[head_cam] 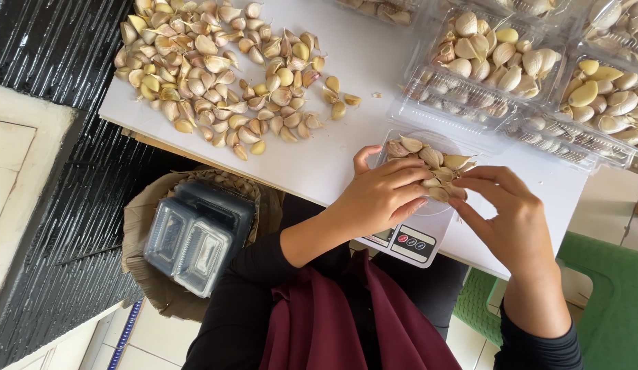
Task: A person is weighing garlic cloves by picking them from a pile and placing them on a digital scale.
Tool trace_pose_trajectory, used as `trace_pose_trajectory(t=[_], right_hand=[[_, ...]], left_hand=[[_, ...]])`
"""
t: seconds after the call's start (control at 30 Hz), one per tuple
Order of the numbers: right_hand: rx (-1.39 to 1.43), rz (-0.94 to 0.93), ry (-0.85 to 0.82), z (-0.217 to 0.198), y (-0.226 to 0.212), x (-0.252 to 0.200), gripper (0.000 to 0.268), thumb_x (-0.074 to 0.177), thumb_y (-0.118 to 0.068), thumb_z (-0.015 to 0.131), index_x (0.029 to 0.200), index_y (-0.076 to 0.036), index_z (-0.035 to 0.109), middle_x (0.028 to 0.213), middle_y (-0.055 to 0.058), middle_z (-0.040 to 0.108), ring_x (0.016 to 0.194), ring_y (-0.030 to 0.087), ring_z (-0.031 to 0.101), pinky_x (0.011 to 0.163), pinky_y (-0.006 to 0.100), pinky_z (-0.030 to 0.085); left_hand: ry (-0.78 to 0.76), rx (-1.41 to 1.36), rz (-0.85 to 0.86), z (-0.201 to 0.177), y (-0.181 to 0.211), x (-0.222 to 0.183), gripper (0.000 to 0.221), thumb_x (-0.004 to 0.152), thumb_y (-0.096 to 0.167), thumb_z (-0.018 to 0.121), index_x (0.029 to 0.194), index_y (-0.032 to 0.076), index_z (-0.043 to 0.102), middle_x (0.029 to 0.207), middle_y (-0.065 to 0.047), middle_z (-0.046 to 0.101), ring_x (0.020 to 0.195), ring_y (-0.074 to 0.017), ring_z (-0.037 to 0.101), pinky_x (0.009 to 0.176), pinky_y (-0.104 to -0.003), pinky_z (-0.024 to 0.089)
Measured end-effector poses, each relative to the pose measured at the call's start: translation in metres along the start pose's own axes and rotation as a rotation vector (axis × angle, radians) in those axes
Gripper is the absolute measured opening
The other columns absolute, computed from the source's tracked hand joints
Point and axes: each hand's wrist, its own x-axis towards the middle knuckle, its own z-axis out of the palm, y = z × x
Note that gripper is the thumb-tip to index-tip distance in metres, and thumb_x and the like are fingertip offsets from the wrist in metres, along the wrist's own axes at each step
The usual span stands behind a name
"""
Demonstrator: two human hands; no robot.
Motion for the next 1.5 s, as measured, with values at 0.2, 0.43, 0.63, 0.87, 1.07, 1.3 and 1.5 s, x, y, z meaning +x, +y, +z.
trace_pose_trajectory(t=[0.2, 0.43, 0.63, 0.87, 1.07, 1.3, 1.5], right_hand=[[-0.099, 0.042, -0.014, 0.006, 0.008, -0.004, 0.025, 0.092, -0.017, 0.081, 0.113, -0.004, 0.076, 0.120, 0.007, 0.070, 0.105, 0.025, 0.069, 0.093, 0.041, 0.055], [-0.137, -0.022, -0.043, 0.006, 0.008, -0.003, 0.021, 0.093, -0.018, 0.079, 0.112, -0.007, 0.077, 0.119, 0.005, 0.071, 0.106, 0.025, 0.068, 0.089, 0.043, 0.055], [-0.056, -0.063, -0.048, 0.001, -0.005, 0.008, 0.021, 0.094, -0.011, 0.077, 0.114, -0.003, 0.075, 0.117, 0.011, 0.068, 0.103, 0.027, 0.067, 0.088, 0.042, 0.055], [-0.017, -0.060, -0.180, 0.007, 0.006, 0.016, 0.017, 0.087, -0.014, 0.080, 0.103, -0.011, 0.077, 0.103, 0.005, 0.066, 0.089, 0.022, 0.064, 0.084, 0.038, 0.053], [-0.072, -0.086, -0.268, 0.001, -0.009, 0.046, 0.009, 0.090, -0.017, 0.077, 0.099, -0.015, 0.075, 0.096, 0.001, 0.068, 0.069, 0.016, 0.066, 0.066, 0.032, 0.052], [-0.013, -0.376, -0.368, 0.034, -0.068, 0.125, 0.032, 0.095, -0.019, 0.070, 0.125, -0.009, 0.067, 0.123, 0.011, 0.064, 0.080, 0.024, 0.070, 0.077, 0.037, 0.056], [-0.167, -0.467, -0.423, 0.111, -0.098, 0.202, 0.067, 0.083, -0.013, 0.080, 0.143, -0.003, 0.054, 0.138, 0.021, 0.051, 0.104, 0.040, 0.070, 0.074, 0.049, 0.066]], left_hand=[[0.066, 0.049, -0.046, 0.004, 0.005, 0.006, 0.017, 0.097, 0.036, 0.075, 0.088, 0.022, 0.074, 0.112, 0.006, 0.066, 0.114, -0.0138, 0.066, 0.109, -0.053, 0.017], [0.023, 0.084, -0.100, 0.008, 0.010, 0.011, 0.013, 0.092, 0.023, 0.078, 0.082, 0.019, 0.070, 0.109, 0.007, 0.065, 0.114, -0.0154, 0.060, 0.110, -0.054, 0.020], [0.036, 0.048, -0.111, 0.003, 0.010, 0.012, 0.008, 0.092, 0.018, 0.076, 0.086, 0.015, 0.071, 0.109, 0.005, 0.065, 0.113, -0.0170, 0.060, 0.110, -0.055, 0.020], [0.035, 0.010, -0.061, -0.027, -0.017, -0.003, 0.006, 0.097, 0.021, 0.073, 0.101, 0.022, 0.070, 0.122, 0.005, 0.064, 0.115, -0.0190, 0.064, 0.109, -0.049, 0.020], [0.218, 0.073, -0.235, -0.063, -0.052, -0.031, 0.010, 0.094, 0.016, 0.071, 0.103, 0.021, 0.070, 0.119, 0.003, 0.066, 0.110, -0.0173, 0.067, 0.107, -0.043, 0.022], [0.528, 0.107, -0.504, -0.073, -0.087, -0.061, 0.023, 0.101, 0.019, 0.059, 0.124, 0.017, 0.061, 0.124, -0.002, 0.061, 0.119, -0.0220, 0.060, 0.104, -0.041, 0.036], [0.674, -0.039, -0.495, -0.068, -0.110, -0.068, 0.042, 0.101, 0.017, 0.058, 0.141, 0.014, 0.048, 0.134, -0.005, 0.050, 0.122, -0.0243, 0.049, 0.100, -0.040, 0.031]])
